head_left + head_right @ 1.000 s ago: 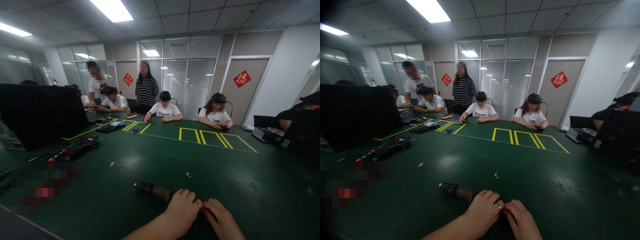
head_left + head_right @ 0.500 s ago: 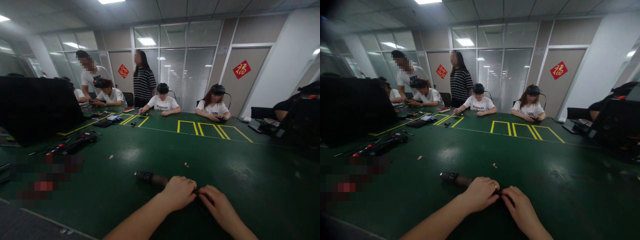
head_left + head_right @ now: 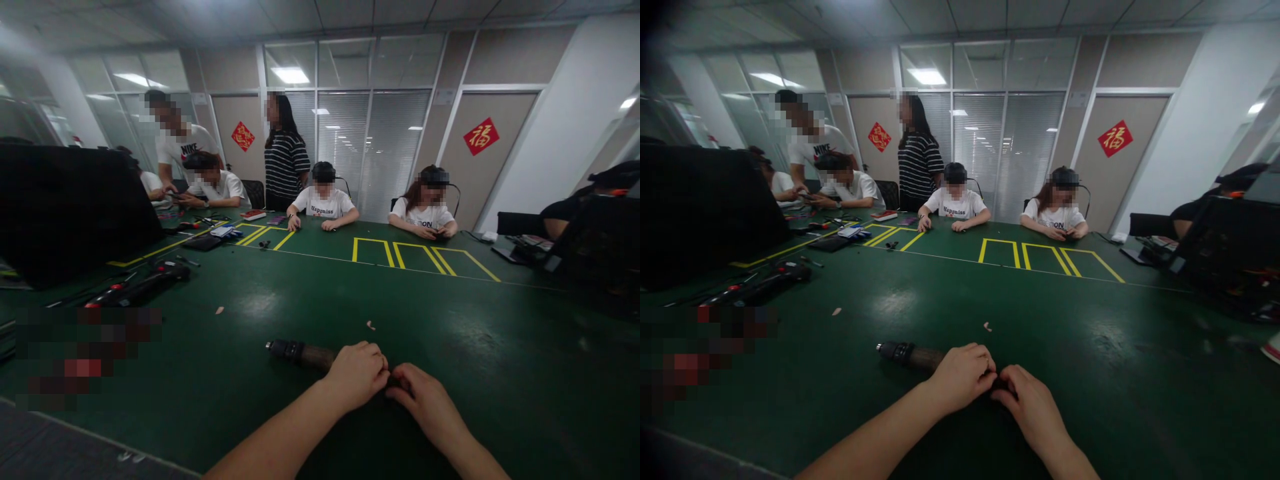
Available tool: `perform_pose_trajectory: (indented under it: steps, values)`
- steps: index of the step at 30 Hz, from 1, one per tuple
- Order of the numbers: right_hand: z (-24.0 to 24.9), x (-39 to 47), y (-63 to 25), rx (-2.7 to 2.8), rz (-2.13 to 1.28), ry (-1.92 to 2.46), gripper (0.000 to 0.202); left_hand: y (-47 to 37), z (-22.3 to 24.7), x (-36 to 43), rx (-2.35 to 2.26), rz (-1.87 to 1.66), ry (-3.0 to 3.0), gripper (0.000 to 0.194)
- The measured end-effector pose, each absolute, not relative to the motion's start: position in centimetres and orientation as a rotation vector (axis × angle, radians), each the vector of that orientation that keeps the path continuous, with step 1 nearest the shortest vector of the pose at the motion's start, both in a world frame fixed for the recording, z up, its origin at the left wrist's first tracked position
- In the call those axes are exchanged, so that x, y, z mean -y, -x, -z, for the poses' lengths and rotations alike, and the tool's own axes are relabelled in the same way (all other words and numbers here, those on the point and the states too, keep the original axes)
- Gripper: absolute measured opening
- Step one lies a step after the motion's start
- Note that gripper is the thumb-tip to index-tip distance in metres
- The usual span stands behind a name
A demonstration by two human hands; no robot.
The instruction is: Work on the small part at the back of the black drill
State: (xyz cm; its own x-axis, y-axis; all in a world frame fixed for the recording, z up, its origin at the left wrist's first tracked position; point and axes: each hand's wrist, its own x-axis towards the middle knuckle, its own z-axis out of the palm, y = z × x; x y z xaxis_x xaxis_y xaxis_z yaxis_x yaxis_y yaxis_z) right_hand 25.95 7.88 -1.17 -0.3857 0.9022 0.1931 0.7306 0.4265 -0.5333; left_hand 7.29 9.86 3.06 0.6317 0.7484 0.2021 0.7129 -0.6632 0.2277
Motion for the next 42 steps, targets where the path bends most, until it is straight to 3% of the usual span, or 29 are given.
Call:
perform_pose_trajectory:
  steps: [6,19,29,42]
  values:
    - [1.9,-7.7,-25.2,2.202,-0.427,1.381,0.011,-7.4,-3.3,-9.7,-1.24,-0.429,-2.724,0.017]
    - [1.9,-7.9,-25.7,2.148,-0.618,1.228,0.024,-7.7,-3.3,-8.6,-1.241,-0.285,-2.84,0.013]
    - [0.9,-7.6,-26.2,2.232,-0.669,1.108,0.018,-8.0,-1.7,-8.6,-1.28,-0.398,-2.902,0.011]
    - [1.7,-7.8,-26.6,2.207,-0.495,1.171,0.027,-8.2,-1.9,-8.3,-1.319,-0.348,-2.921,0.015]
